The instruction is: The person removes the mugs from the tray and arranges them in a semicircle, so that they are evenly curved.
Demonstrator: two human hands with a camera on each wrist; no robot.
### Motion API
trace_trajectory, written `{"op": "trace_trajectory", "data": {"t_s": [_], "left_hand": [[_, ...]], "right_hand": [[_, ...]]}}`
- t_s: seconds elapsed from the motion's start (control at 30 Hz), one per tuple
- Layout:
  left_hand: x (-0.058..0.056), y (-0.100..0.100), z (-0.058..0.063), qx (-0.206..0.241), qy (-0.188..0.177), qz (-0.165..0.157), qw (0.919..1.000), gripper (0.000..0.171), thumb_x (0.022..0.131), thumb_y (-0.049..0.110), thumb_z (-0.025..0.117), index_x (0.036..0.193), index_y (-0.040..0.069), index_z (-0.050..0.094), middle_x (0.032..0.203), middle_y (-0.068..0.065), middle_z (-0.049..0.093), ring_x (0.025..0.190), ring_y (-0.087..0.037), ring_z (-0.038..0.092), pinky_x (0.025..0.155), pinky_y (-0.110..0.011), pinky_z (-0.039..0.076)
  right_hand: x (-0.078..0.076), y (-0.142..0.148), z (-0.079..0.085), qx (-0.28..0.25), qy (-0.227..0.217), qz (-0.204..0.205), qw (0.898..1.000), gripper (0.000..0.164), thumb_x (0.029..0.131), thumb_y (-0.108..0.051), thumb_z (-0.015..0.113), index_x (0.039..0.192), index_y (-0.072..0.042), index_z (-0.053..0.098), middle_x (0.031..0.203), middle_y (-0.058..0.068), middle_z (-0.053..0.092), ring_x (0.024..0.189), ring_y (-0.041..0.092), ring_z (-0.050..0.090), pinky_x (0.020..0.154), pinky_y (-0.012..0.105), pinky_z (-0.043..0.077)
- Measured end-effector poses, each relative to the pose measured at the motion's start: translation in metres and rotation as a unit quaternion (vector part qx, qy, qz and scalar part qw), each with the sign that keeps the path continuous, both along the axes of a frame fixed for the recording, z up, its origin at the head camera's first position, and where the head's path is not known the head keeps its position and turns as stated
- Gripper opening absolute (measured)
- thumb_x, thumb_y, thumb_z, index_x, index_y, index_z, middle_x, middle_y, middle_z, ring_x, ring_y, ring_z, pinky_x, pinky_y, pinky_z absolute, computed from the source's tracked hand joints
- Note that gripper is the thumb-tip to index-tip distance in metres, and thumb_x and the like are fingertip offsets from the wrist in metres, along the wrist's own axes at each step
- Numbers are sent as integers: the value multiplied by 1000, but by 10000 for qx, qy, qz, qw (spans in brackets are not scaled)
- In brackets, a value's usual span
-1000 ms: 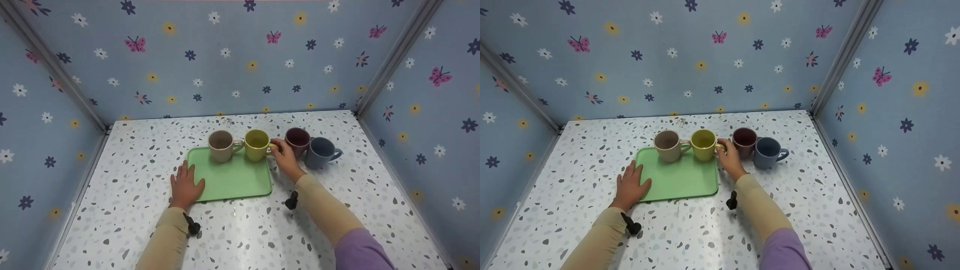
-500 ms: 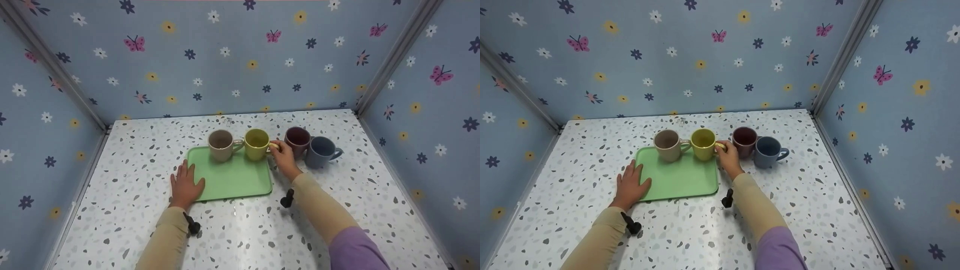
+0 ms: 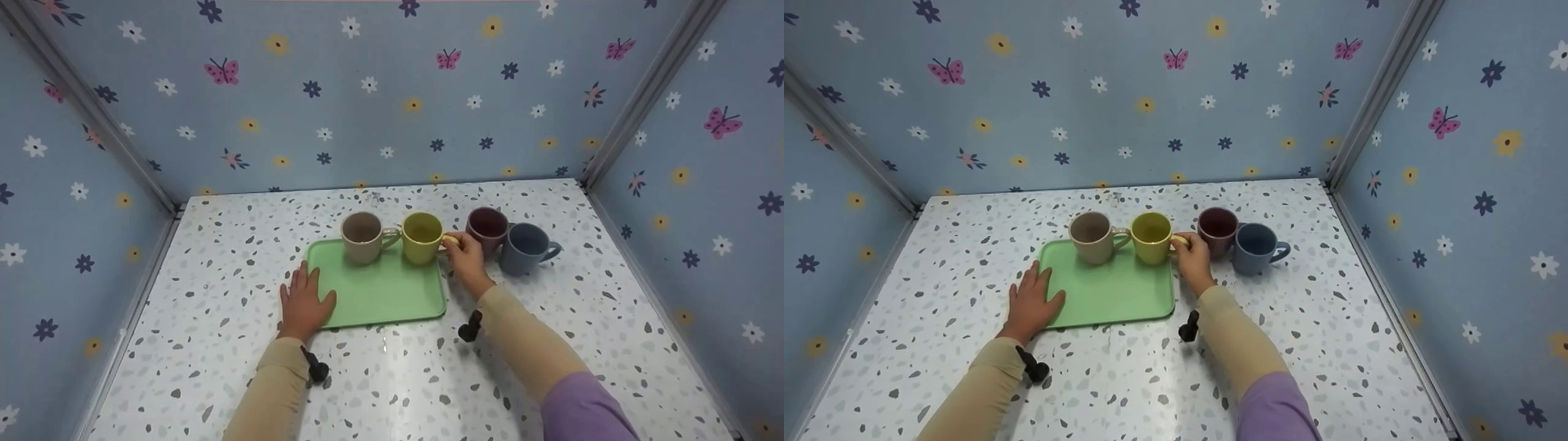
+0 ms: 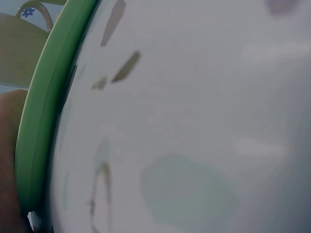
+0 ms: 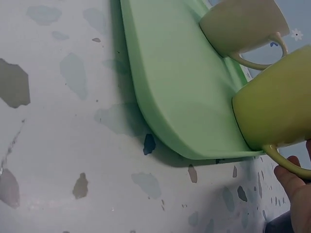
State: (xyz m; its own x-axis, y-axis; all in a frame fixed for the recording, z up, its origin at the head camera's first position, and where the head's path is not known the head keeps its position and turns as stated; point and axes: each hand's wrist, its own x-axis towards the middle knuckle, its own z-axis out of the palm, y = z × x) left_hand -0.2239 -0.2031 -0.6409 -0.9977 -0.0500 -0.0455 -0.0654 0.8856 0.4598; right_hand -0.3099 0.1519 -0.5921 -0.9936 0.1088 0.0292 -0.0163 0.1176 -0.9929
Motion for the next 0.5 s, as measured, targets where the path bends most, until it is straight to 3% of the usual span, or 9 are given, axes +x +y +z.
{"op": "trace_trajectory", "data": {"t_s": [0.23,0.5], "left_hand": [[1,0,1,77,71,-19,9999,75,100,46,48,158,3,29,169,-18,2,154,-41,5,120,-65,-5],[-1,-1,-2,119,99,-16,9999,74,100,47,48,159,5,29,170,-15,1,155,-39,4,120,-63,-6]], "right_hand": [[9,6,3,-109,-51,182,9998,20,100,-7,62,117,2,65,113,17,68,107,33,66,91,42,57],[18,11,4,-353,-41,380,9986,21,101,-7,60,119,4,63,114,16,67,105,22,66,96,38,56]]}}
